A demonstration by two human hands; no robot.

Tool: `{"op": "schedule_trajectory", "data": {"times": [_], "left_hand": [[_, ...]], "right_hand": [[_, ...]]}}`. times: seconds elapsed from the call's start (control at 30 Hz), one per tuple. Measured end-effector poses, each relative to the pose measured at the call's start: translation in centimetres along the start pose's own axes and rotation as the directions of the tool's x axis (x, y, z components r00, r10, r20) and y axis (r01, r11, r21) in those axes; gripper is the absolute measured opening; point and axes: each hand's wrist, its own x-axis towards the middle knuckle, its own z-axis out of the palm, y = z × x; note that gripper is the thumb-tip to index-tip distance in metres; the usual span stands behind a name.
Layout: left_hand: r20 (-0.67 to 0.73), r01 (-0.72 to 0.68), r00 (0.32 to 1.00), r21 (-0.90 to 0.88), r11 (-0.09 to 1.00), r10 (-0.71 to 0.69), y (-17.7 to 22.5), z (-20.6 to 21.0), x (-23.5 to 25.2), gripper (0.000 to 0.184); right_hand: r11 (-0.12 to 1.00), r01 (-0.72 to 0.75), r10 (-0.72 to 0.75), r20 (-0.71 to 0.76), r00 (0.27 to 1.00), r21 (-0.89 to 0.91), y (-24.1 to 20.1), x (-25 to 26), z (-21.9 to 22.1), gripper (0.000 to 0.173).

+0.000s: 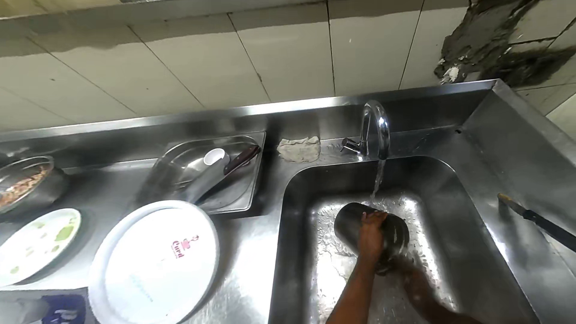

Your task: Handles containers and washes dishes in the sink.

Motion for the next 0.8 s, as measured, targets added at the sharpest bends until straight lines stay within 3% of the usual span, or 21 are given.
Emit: {"op": "schedule_trajectory", "data": {"times": [0.07,0.1,0.13,0.17,0.2,0.27,0.33,0.4,0.43,0.53,0.6,0.7,0.8], "left_hand": [[0.024,0.036,0.999,-0.013,0.999,-0.036,0.8,0.2,0.1,0.039],[0.041,0.025,0.999,-0.005,1.000,-0.025,0.9,0.2,0.2,0.038],[0.066,0.009,0.998,0.005,1.000,-0.010,0.9,-0.1,0.4,0.038],[0.094,-0.005,0.996,0.017,1.000,0.003,0.9,-0.5,0.9,0.038],[0.129,-0.014,0.992,0.028,1.000,0.010,1.0,-0.9,1.2,0.039],[0.183,-0.016,0.983,0.048,0.999,0.007,1.3,-1.2,1.6,0.039],[0.154,0.002,0.988,0.033,0.999,-0.007,1.4,-1.6,2.3,0.039],[0.087,-0.019,0.996,-0.022,1.000,0.021,0.5,-2.5,2.5,0.042],[0.053,-0.029,0.998,-0.055,0.998,0.032,-0.6,-2.9,2.3,0.045],[0.019,0.060,0.998,-0.101,0.993,-0.058,-4.5,-4.3,1.0,0.044],[0.015,0.089,0.996,-0.090,0.992,-0.088,-6.0,-4.8,-0.3,0.045],[0.004,0.128,0.992,0.039,0.991,-0.128,-4.6,-4.8,-0.5,0.044],[0.122,0.052,0.990,0.152,0.987,-0.071,-2.0,-3.6,0.7,0.043]], "right_hand": [[0.918,-0.331,0.301,0.161,0.940,0.217,-7.9,0.0,-0.6,0.040],[0.850,-0.424,0.369,0.220,0.903,0.312,-9.8,0.4,-1.0,0.041],[0.833,-0.419,0.357,0.226,0.906,0.362,-9.8,0.4,-0.8,0.041],[0.888,-0.299,0.258,0.160,0.953,0.350,-7.8,0.1,0.0,0.040],[0.956,-0.120,0.109,0.056,0.992,0.267,-4.5,-0.3,1.4,0.036],[0.989,0.134,-0.132,-0.039,0.990,0.066,1.0,0.2,2.4,0.030],[0.995,0.095,-0.096,0.004,0.995,0.037,0.0,1.4,1.0,0.026],[0.993,-0.100,0.081,0.255,0.963,0.062,-4.9,2.5,-2.5,0.031],[0.987,-0.133,0.102,0.290,0.951,0.087,-6.3,2.8,-2.5,0.033],[0.963,-0.030,0.021,0.036,0.999,0.267,-7.9,2.6,2.4,0.027],[0.939,-0.026,0.018,0.024,1.000,0.342,-9.3,2.6,3.7,0.030],[0.932,-0.040,0.059,-0.040,0.997,0.360,-11.6,3.2,4.1,0.037],[0.952,-0.074,0.096,-0.058,0.994,0.296,-11.2,2.7,3.4,0.035]]}}
